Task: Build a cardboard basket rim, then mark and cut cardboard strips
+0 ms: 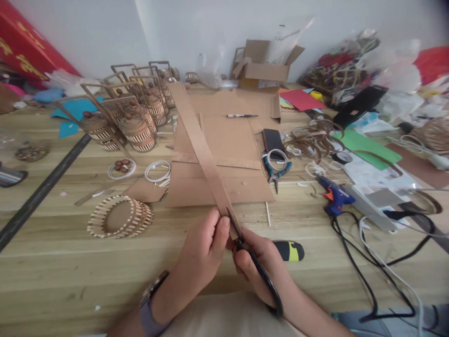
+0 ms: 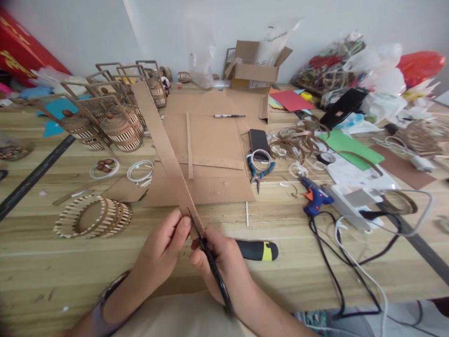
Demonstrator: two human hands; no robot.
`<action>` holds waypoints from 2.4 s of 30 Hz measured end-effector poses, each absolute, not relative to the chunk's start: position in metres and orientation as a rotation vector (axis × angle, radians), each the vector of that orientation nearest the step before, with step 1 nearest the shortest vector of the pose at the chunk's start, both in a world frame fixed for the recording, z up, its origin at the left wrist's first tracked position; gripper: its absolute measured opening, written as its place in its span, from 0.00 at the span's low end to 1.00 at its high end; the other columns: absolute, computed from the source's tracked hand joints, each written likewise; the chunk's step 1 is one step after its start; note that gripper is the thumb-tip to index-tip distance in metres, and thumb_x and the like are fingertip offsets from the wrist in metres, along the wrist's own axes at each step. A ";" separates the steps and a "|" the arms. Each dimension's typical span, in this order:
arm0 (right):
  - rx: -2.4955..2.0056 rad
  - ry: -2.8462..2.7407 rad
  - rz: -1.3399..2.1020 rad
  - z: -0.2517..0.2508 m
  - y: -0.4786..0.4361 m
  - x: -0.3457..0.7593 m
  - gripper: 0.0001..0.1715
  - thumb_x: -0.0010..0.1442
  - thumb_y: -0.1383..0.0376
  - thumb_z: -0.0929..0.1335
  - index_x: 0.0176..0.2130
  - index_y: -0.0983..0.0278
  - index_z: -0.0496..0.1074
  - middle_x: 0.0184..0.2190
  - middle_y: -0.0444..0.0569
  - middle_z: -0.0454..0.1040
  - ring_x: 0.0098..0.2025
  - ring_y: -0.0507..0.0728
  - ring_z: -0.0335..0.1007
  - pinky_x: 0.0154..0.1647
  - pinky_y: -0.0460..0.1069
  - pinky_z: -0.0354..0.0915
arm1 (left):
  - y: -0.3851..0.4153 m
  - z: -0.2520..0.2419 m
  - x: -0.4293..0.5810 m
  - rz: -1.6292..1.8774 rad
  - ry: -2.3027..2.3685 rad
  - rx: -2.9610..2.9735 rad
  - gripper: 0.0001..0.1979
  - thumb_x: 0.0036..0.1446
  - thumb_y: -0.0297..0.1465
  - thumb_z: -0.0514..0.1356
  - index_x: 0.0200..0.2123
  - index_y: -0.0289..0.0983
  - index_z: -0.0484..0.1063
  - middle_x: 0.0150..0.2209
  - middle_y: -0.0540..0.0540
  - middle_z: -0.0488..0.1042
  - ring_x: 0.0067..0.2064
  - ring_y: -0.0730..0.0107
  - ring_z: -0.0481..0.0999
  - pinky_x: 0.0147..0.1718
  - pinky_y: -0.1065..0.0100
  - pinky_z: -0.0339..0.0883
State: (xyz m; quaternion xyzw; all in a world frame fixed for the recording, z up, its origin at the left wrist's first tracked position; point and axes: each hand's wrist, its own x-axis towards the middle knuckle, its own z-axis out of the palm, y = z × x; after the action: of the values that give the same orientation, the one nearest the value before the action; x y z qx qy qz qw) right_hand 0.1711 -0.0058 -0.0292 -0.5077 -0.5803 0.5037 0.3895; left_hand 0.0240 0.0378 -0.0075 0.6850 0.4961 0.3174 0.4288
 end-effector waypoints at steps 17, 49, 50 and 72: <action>-1.274 -1.449 1.334 -0.031 -0.008 0.171 0.41 0.58 0.31 0.59 0.37 0.66 0.69 0.21 0.41 0.61 0.23 0.50 0.54 0.20 0.45 0.52 | 0.039 -0.008 0.023 0.740 1.274 1.708 0.16 0.65 0.40 0.45 0.26 0.42 0.56 0.21 0.54 0.66 0.24 0.69 0.67 0.25 0.69 0.57; -1.298 -1.466 1.270 -0.027 -0.009 0.168 0.38 0.58 0.31 0.58 0.31 0.62 0.63 0.22 0.43 0.62 0.24 0.50 0.55 0.21 0.45 0.52 | 0.035 -0.009 0.025 0.811 1.193 1.660 0.15 0.66 0.39 0.47 0.27 0.42 0.57 0.21 0.55 0.65 0.24 0.71 0.67 0.25 0.70 0.56; -1.301 -1.466 1.265 -0.026 -0.009 0.168 0.38 0.58 0.30 0.58 0.31 0.62 0.63 0.22 0.43 0.61 0.24 0.50 0.54 0.21 0.45 0.52 | 0.035 -0.009 0.025 0.817 1.183 1.657 0.15 0.66 0.39 0.47 0.27 0.42 0.57 0.21 0.55 0.65 0.24 0.71 0.66 0.25 0.70 0.56; -1.249 -1.490 1.143 -0.023 -0.010 0.168 0.38 0.58 0.31 0.60 0.30 0.63 0.66 0.19 0.40 0.59 0.21 0.49 0.52 0.20 0.45 0.50 | 0.029 -0.007 0.025 0.855 1.113 1.665 0.14 0.67 0.38 0.48 0.29 0.40 0.63 0.23 0.54 0.68 0.26 0.72 0.67 0.26 0.71 0.58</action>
State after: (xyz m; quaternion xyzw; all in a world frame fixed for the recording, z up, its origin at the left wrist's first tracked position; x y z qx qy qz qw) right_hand 0.1684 -0.0102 -0.0226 -0.5004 -0.5967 0.4578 0.4289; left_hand 0.0247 0.0285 -0.0066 0.6775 0.4530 0.3479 0.4634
